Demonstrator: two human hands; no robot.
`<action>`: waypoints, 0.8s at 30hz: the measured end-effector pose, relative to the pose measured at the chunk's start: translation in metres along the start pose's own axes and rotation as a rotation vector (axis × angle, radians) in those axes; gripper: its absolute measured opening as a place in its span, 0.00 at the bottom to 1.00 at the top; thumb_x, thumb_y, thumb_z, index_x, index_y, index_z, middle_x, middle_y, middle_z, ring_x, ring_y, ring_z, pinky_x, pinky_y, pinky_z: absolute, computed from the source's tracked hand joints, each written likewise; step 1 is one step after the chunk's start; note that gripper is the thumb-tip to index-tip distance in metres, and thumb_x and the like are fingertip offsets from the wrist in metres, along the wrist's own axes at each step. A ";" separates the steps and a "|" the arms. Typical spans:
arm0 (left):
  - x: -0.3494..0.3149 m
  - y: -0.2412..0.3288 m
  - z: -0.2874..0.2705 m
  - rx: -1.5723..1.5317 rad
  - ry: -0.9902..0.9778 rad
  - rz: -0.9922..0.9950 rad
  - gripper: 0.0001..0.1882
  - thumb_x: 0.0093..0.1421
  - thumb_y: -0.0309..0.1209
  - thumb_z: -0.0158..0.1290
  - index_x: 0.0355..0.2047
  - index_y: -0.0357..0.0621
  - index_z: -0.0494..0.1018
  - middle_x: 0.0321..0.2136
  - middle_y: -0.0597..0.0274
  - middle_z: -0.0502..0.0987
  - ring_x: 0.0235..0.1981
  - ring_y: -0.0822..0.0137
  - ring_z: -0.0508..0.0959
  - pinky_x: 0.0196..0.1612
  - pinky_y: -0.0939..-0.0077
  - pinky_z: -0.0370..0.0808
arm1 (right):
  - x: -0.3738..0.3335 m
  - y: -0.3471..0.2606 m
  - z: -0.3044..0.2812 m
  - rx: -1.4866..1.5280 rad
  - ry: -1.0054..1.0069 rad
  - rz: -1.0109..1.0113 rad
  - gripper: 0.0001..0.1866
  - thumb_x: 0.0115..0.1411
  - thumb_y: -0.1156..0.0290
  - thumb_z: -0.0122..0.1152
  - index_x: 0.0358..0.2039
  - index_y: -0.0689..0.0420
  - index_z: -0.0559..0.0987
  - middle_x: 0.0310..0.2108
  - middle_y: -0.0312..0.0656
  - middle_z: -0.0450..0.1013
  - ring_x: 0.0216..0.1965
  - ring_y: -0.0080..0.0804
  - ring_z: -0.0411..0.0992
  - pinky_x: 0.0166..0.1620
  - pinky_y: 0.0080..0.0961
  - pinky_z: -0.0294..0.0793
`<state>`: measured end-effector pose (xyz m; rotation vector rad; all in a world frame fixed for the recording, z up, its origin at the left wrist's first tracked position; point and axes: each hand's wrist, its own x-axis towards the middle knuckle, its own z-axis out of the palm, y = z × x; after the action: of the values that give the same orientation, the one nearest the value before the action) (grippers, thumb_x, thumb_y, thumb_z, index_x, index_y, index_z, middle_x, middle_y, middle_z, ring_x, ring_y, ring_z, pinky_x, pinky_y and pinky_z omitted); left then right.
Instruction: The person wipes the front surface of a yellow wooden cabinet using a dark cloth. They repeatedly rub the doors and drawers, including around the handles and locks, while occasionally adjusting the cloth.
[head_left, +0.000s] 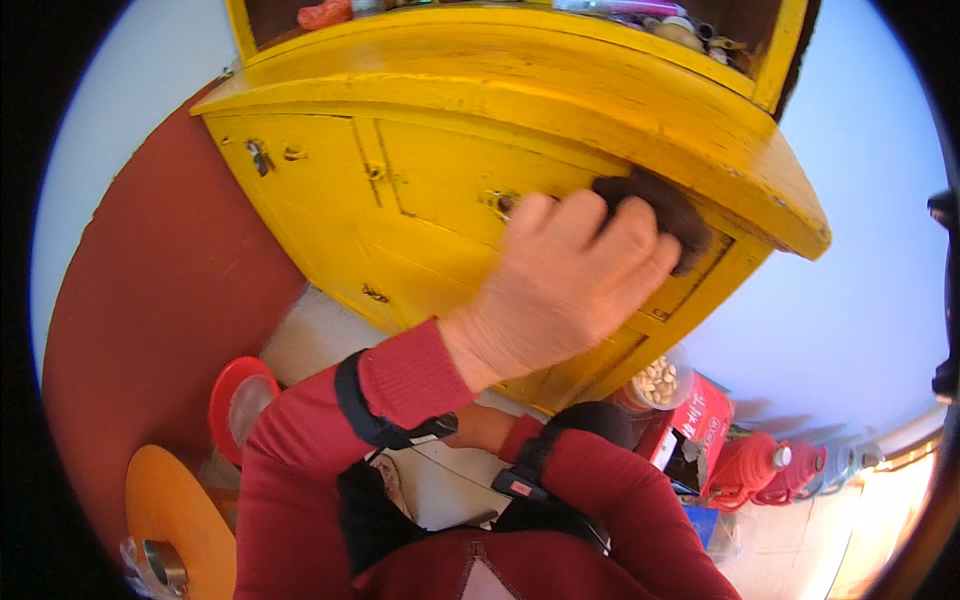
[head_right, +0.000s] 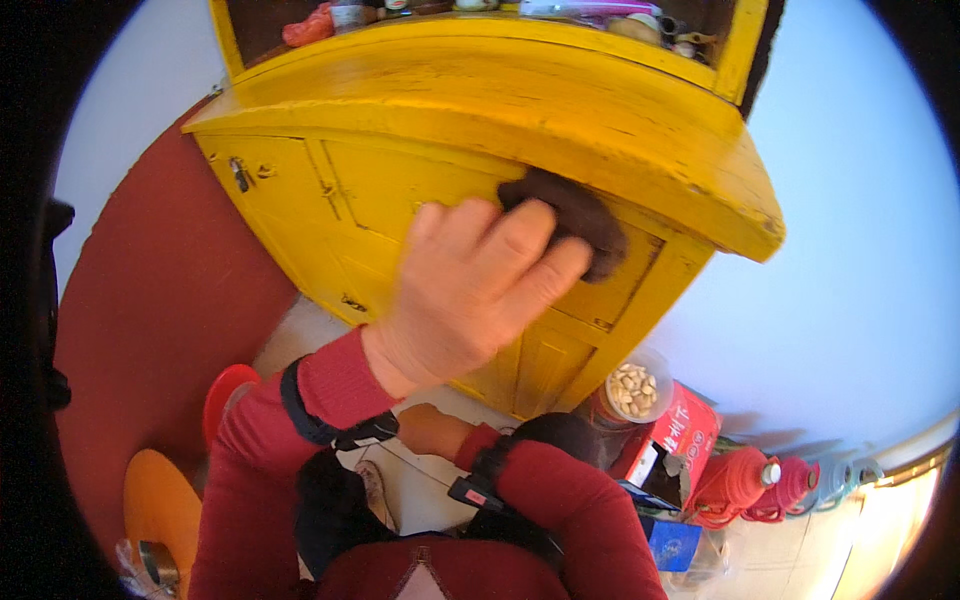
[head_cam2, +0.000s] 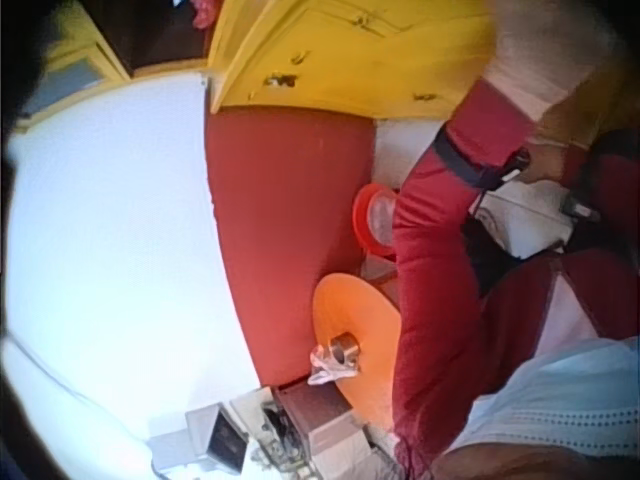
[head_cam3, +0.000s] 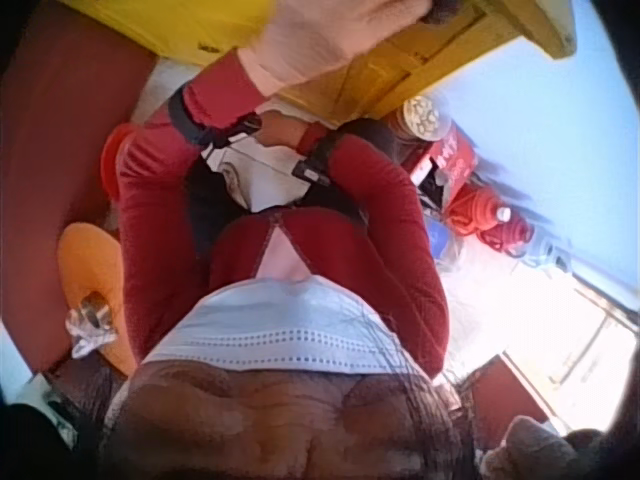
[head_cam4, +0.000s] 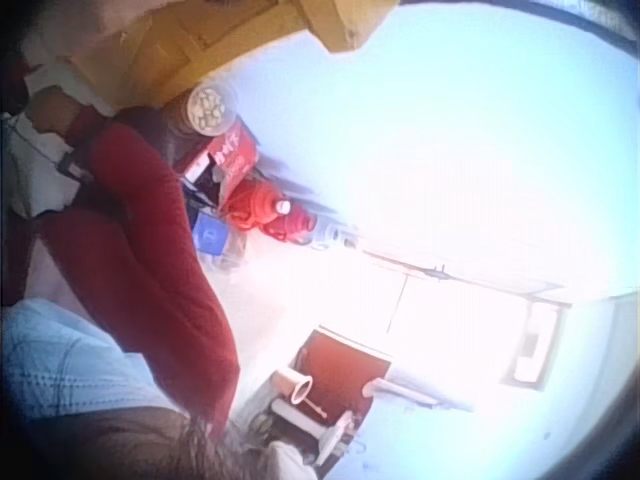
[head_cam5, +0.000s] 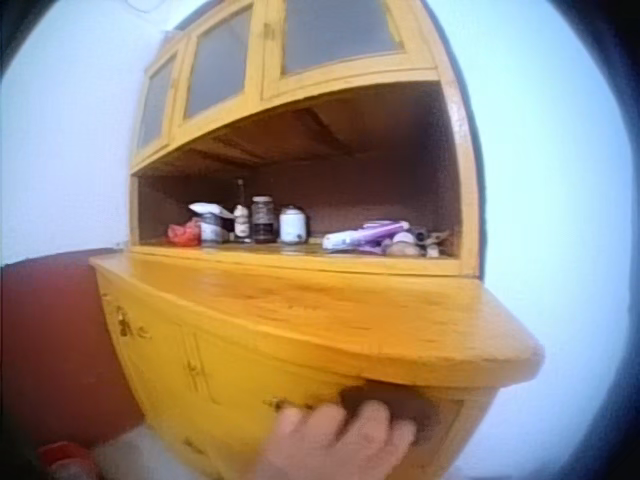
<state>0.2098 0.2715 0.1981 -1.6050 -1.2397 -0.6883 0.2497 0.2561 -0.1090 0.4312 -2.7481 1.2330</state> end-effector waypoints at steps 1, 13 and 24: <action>-0.004 -0.012 -0.011 0.034 -0.084 0.013 0.16 0.55 0.33 0.56 0.46 0.51 0.78 0.42 0.63 0.74 0.36 0.62 0.73 0.32 0.68 0.64 | 0.000 -0.003 -0.002 -0.082 -0.099 0.024 0.08 0.56 0.71 0.63 0.35 0.60 0.84 0.34 0.55 0.81 0.38 0.55 0.81 0.38 0.51 0.80; -0.076 -0.056 -0.014 -0.127 0.059 -0.406 0.21 0.49 0.19 0.57 0.45 0.46 0.82 0.42 0.57 0.77 0.42 0.51 0.76 0.45 0.61 0.74 | 0.020 -0.018 -0.004 -0.366 -0.484 0.062 0.09 0.55 0.67 0.66 0.33 0.58 0.83 0.32 0.52 0.80 0.37 0.57 0.80 0.36 0.52 0.80; -0.051 -0.052 -0.030 -0.213 -0.087 -0.347 0.22 0.52 0.19 0.53 0.48 0.49 0.80 0.44 0.60 0.75 0.41 0.52 0.75 0.44 0.60 0.74 | 0.022 -0.012 0.002 -0.382 -0.545 0.103 0.09 0.56 0.68 0.66 0.34 0.60 0.84 0.34 0.54 0.81 0.37 0.57 0.81 0.38 0.52 0.80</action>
<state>0.1482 0.2252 0.1832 -1.6198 -1.5725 -1.0049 0.2319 0.2422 -0.0972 0.6703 -3.3978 0.6374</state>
